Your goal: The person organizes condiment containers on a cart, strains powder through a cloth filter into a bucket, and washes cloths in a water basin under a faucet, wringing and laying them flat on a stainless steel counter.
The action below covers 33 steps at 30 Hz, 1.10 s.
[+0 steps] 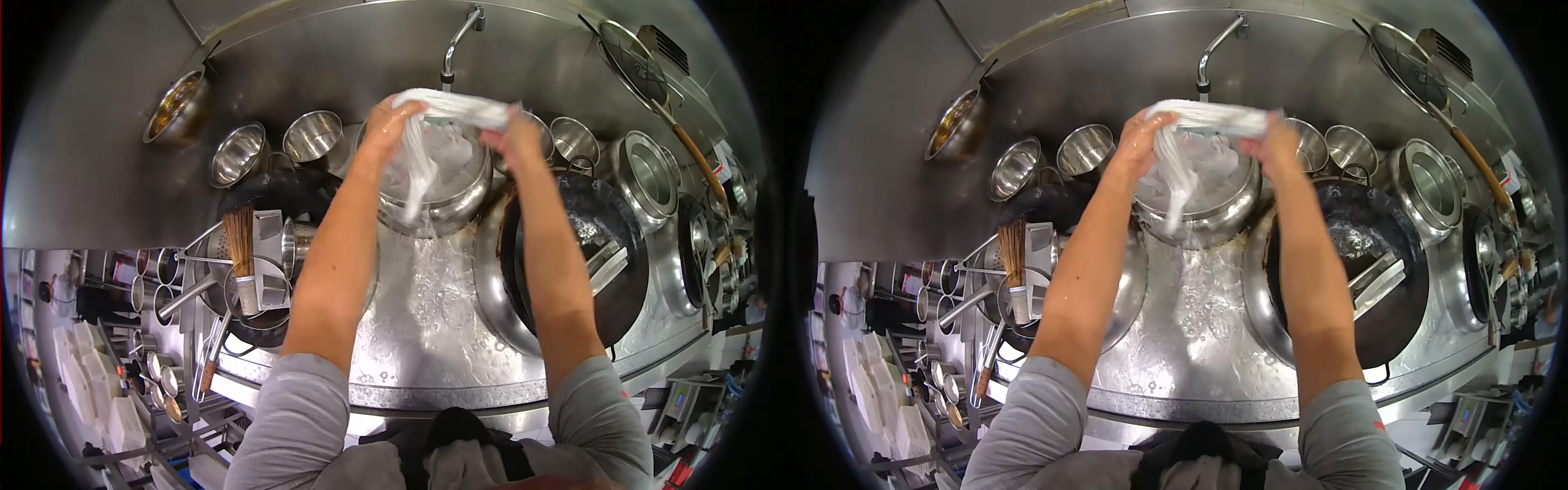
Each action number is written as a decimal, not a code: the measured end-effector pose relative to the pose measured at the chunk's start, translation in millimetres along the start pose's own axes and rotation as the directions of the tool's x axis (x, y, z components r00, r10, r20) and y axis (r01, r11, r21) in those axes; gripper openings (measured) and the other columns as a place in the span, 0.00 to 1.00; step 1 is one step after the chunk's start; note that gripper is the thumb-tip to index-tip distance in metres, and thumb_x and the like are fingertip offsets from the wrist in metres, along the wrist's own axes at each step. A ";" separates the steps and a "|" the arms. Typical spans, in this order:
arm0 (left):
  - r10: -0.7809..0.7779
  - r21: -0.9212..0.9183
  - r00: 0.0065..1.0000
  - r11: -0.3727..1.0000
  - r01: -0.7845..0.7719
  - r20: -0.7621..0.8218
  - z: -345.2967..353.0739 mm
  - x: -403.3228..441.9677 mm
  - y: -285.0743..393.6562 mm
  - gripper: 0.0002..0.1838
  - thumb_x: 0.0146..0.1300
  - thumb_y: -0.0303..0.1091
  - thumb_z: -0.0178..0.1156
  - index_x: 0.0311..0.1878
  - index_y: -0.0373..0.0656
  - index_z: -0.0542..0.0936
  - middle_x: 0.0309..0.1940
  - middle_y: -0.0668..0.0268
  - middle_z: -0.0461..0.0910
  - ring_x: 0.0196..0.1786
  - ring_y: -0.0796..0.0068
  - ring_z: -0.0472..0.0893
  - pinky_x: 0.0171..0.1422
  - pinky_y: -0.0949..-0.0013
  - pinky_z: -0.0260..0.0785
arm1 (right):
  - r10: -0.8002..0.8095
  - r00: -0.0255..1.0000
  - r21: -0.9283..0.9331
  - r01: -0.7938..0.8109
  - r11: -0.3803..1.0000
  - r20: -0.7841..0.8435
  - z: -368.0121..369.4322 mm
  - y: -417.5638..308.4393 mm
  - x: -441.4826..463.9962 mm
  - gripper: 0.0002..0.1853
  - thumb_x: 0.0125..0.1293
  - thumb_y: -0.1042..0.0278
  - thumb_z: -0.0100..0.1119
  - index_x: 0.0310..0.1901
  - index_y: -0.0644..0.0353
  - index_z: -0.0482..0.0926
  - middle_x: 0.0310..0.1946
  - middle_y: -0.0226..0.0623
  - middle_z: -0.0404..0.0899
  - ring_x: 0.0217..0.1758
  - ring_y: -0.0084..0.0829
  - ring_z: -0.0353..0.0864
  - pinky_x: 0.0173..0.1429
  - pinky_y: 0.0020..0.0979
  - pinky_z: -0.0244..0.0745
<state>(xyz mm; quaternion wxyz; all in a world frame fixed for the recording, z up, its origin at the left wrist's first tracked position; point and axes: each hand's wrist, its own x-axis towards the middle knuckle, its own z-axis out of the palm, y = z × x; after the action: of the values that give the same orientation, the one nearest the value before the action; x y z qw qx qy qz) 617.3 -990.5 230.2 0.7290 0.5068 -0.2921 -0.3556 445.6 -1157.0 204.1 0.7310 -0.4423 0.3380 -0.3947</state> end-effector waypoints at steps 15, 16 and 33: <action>0.220 0.864 0.837 -0.081 -0.497 0.502 -34.5 -140.1 0.7 0.42 0.56 0.39 0.71 0.75 0.54 0.66 0.79 0.48 0.54 0.76 0.36 0.59 0.76 0.43 0.60 | 0.313 0.563 -0.060 -0.422 0.905 0.765 41.4 72.2 -82.3 0.34 0.63 0.66 0.69 0.69 0.60 0.67 0.54 0.34 0.81 0.52 0.30 0.84 0.56 0.34 0.80; 0.205 0.840 0.816 -0.084 -0.536 0.541 -34.7 -139.7 -0.1 0.42 0.54 0.34 0.71 0.75 0.55 0.67 0.79 0.50 0.53 0.76 0.36 0.60 0.75 0.44 0.61 | 0.346 0.424 -0.123 -0.472 0.873 0.837 39.8 76.3 -74.0 0.31 0.60 0.70 0.73 0.65 0.63 0.73 0.51 0.34 0.82 0.51 0.30 0.84 0.53 0.33 0.79; -0.497 0.983 0.860 0.178 -0.031 0.117 -8.1 -104.9 -23.6 0.21 0.53 0.36 0.72 0.50 0.41 0.83 0.40 0.48 0.87 0.46 0.53 0.88 0.48 0.54 0.80 | -0.014 0.637 -0.636 0.766 -0.093 0.770 27.2 63.8 -141.3 0.44 0.52 0.60 0.74 0.71 0.58 0.66 0.52 0.53 0.82 0.56 0.46 0.83 0.57 0.40 0.79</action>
<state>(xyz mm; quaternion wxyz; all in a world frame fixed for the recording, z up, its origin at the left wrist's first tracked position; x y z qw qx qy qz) 558.0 -906.3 198.5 0.1045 0.7971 -0.5112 -0.3038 421.2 -1004.0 176.6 0.1214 -0.9771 0.1227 -0.1244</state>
